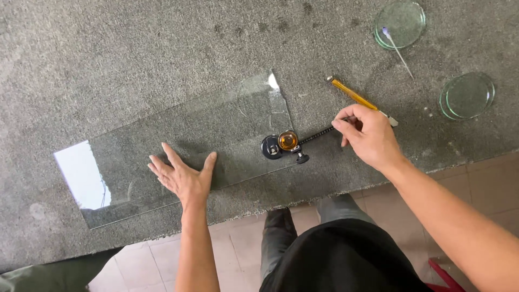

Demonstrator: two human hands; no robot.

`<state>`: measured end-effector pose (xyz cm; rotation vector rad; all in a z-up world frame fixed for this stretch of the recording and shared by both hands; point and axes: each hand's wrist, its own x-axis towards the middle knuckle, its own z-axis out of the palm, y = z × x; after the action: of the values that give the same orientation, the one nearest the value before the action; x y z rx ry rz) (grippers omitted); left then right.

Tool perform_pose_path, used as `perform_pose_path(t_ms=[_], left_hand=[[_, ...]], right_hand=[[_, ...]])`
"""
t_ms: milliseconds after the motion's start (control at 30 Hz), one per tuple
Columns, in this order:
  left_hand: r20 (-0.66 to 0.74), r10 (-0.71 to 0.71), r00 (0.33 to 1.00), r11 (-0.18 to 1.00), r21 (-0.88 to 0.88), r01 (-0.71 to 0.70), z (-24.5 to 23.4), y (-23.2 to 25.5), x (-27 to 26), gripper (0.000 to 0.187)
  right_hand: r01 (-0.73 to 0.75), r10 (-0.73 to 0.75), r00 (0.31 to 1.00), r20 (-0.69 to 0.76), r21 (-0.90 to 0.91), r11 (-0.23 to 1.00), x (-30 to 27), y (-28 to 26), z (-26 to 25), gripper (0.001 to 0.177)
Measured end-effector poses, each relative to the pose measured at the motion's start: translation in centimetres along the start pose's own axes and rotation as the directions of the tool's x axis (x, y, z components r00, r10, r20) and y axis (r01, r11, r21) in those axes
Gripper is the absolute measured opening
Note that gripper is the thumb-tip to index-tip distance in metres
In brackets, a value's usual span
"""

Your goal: Cutting circular and rectangular shapes from a glass sheet using manual glass cutters

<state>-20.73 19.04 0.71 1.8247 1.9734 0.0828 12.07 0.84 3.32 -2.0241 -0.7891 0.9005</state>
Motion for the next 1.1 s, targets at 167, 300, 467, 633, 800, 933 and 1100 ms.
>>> perform_pose_path(t_ms=[167, 300, 467, 633, 800, 933, 1100], left_hand=[[-0.239, 0.065, 0.969, 0.998, 0.032, -0.059, 3.7, -1.8, 1.2, 0.094], [-0.351, 0.095, 0.931, 0.993, 0.094, -0.066, 4.2, -1.2, 1.5, 0.087], [-0.312, 0.07, 0.948, 0.978, 0.21, -0.003, 4.6, -0.8, 2.3, 0.092], [-0.291, 0.064, 0.955, 0.97, 0.242, 0.009, 4.1, -0.6, 2.1, 0.094], [-0.268, 0.054, 0.962, 0.969, 0.247, 0.015, 3.9, -0.4, 2.1, 0.095], [-0.345, 0.076, 0.935, 0.969, 0.245, 0.011, 4.9, -1.0, 2.1, 0.094], [-0.233, 0.042, 0.972, 0.977, 0.212, 0.009, 3.8, -1.1, 2.0, 0.096]], right_hand=[[0.337, -0.374, 0.927, -0.041, -0.349, 0.874, 0.6, 2.0, 0.7, 0.007], [0.439, -0.521, 0.852, -0.04, -0.488, 0.755, 0.5, 3.0, 0.8, 0.004], [0.511, -0.582, 0.813, 0.015, -0.498, 0.701, 2.5, 2.7, 0.5, 0.008], [0.52, -0.533, 0.838, 0.114, -0.462, 0.719, 2.9, 2.1, 0.5, 0.012], [0.563, -0.539, 0.818, 0.201, -0.473, 0.678, 3.6, 1.8, 0.0, 0.014], [0.559, -0.508, 0.823, 0.252, -0.514, 0.65, 1.3, 2.6, 0.0, 0.012], [0.297, -0.256, 0.955, 0.151, -0.484, 0.823, -5.5, 5.2, 2.7, 0.016]])
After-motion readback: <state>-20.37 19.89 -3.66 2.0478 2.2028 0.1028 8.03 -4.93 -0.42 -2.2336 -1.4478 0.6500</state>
